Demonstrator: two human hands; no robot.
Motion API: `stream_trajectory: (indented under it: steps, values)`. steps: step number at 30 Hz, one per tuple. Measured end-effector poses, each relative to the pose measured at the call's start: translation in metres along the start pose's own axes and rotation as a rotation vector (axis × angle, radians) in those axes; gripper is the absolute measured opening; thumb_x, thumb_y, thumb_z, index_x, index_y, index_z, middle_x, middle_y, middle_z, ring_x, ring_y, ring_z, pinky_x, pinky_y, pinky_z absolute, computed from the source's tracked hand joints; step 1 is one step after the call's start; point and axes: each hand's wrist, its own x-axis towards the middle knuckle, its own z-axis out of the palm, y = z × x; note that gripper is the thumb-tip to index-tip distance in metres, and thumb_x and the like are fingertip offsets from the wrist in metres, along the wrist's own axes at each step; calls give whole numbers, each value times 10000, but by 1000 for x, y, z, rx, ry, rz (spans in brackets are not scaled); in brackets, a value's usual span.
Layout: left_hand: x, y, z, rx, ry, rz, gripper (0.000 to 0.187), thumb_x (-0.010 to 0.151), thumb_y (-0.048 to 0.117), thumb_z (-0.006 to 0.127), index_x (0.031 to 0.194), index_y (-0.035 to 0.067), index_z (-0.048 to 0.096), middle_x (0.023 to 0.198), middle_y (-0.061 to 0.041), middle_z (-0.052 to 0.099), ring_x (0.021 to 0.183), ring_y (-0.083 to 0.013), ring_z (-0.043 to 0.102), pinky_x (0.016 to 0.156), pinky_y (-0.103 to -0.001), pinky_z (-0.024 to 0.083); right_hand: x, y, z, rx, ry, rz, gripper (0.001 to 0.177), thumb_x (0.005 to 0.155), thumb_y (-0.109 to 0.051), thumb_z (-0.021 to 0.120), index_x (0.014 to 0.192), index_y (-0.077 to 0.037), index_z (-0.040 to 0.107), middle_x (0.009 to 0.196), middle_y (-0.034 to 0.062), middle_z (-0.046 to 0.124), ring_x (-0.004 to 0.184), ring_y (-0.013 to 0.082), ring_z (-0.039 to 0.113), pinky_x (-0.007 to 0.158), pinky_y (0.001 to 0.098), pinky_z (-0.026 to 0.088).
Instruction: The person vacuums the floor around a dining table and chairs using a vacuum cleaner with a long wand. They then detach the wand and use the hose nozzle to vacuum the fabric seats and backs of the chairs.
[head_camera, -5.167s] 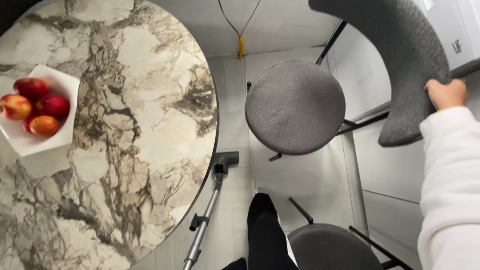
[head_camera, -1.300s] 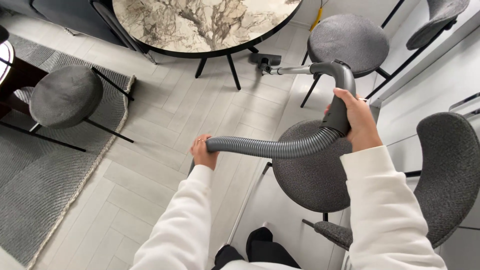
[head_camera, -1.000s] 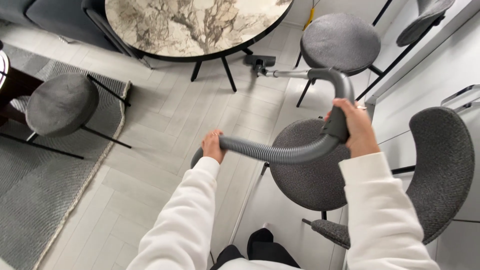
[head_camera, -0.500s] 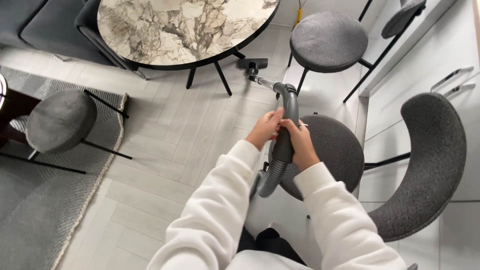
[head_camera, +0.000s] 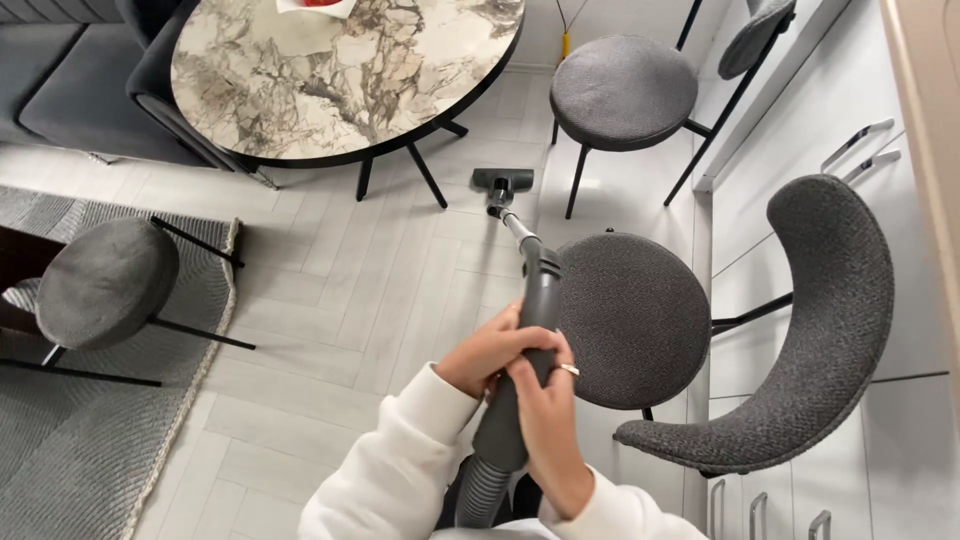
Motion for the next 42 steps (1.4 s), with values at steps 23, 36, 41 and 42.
stream_trajectory:
  steps: [23,36,41,42]
  values:
    - [249,4,-163,170,312,151,488,1055,414,532,1422,99,597,1409,-133,648,1268,-294,639,936,-417,535,363,17,74,-743,-249,-116,826,800,-403,823,1547,-326,480,1294,188,681,1107,341,700,876,439,602]
    - [309,67,-218,190,222,384,875,791,-125,400,1620,-25,139,1666,-303,162,1441,-457,389,1186,-495,399,511,69,161,-630,-92,-157,793,828,-578,805,1518,-317,514,1300,178,685,1186,338,670,949,420,573]
    - [324,46,-225,222,179,419,905,784,-45,535,1627,29,215,1640,-255,291,1409,-435,455,1098,-459,502,501,71,146,-654,-6,-158,763,848,-604,781,1505,-309,532,1304,197,677,1206,361,653,961,442,564]
    - [321,46,-220,247,169,439,930,766,-52,557,1624,21,207,1627,-273,307,1403,-456,455,1076,-467,519,498,70,143,-673,27,-145,762,837,-631,778,1498,-340,535,1302,174,683,1205,338,655,965,432,566]
